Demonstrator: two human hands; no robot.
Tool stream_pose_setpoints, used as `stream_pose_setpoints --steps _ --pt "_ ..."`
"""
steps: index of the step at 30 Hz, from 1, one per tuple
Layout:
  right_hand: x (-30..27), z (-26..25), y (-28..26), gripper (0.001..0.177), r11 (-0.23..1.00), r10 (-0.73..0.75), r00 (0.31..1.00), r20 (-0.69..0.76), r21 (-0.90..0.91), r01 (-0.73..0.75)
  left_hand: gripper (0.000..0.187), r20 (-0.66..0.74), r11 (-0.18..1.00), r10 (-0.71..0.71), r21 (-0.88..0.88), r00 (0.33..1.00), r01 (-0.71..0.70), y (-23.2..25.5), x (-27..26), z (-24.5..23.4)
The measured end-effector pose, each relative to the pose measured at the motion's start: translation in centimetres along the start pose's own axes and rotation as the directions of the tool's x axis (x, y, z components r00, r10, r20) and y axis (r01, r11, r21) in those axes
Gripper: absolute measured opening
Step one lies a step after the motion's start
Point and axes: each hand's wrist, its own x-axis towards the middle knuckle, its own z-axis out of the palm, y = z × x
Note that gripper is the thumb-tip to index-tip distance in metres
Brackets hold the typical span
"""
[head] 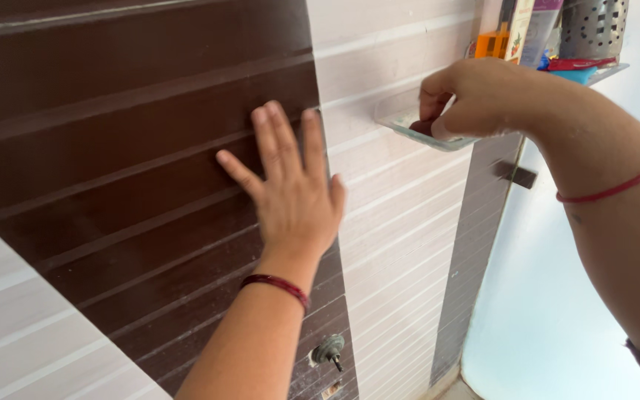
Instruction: The person sands wall tiles using sandpaper and rubs them down by hand.
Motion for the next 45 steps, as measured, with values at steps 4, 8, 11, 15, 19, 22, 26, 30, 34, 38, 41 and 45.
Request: stream_pose_setpoints --steps 4,8,11,15,19,22,26,30,34,38,41,45 --pt "-0.3 -1.9 -0.6 0.024 0.996 -0.037 0.986 0.163 0.089 0.022 0.087 -0.102 0.972 0.053 -0.222 0.993 -0.075 4.4 2.0 -0.7" --pt "-1.2 -2.6 -0.9 0.028 0.993 0.113 0.982 0.154 -0.060 -0.105 0.080 -0.060 0.967 -0.003 -0.255 0.998 -0.012 6.2 3.0 -1.1" --pt "-1.4 -2.5 -1.1 0.026 1.000 0.003 0.999 0.033 0.014 -0.003 0.069 -0.077 0.963 -0.001 -0.269 0.997 -0.020 6.4 3.2 -0.6" --pt "-0.8 -1.9 0.1 0.021 0.984 0.078 0.997 0.001 0.160 -0.077 0.066 -0.099 0.968 0.006 -0.247 0.995 -0.030 6.4 3.2 0.1" --pt "1.7 -1.0 2.0 0.024 0.970 0.069 0.995 0.072 0.227 -0.084 0.067 -0.109 0.967 -0.010 -0.252 0.994 -0.018 6.7 3.2 0.1" --pt "2.5 -0.5 3.1 0.031 0.999 -0.020 0.998 -0.067 -0.028 0.018 0.065 -0.119 0.965 -0.008 -0.261 0.993 -0.024 6.7 3.2 0.0" --pt "2.2 -0.6 3.1 0.033 0.994 -0.084 0.986 -0.144 -0.084 0.073 0.061 -0.129 0.967 -0.004 -0.254 0.992 -0.030 6.6 3.3 0.2" --pt "1.4 -1.1 2.1 0.030 0.988 -0.082 0.995 0.060 -0.127 0.089 0.059 -0.132 0.966 -0.001 -0.258 0.991 -0.033 6.7 3.5 0.1" --pt "1.6 -1.0 1.8 0.032 0.966 -0.096 0.995 0.040 -0.238 0.103 0.059 -0.132 0.969 -0.004 -0.247 0.991 -0.029 6.7 3.3 0.1" --pt "1.9 -1.2 2.3 0.032 0.960 -0.218 0.975 -0.029 -0.189 0.209 0.059 -0.120 0.964 -0.006 -0.265 0.993 -0.027 6.6 3.3 0.0" --pt "1.6 -2.0 2.2 0.025 0.974 -0.194 0.978 -0.081 -0.135 0.183 0.059 -0.117 0.963 -0.003 -0.269 0.993 -0.029 6.5 3.2 -0.1" --pt "0.6 -1.9 1.0 0.025 0.963 -0.180 0.984 -0.004 -0.206 0.176 0.058 -0.117 0.965 -0.010 -0.262 0.993 -0.021 6.7 3.3 -0.1"
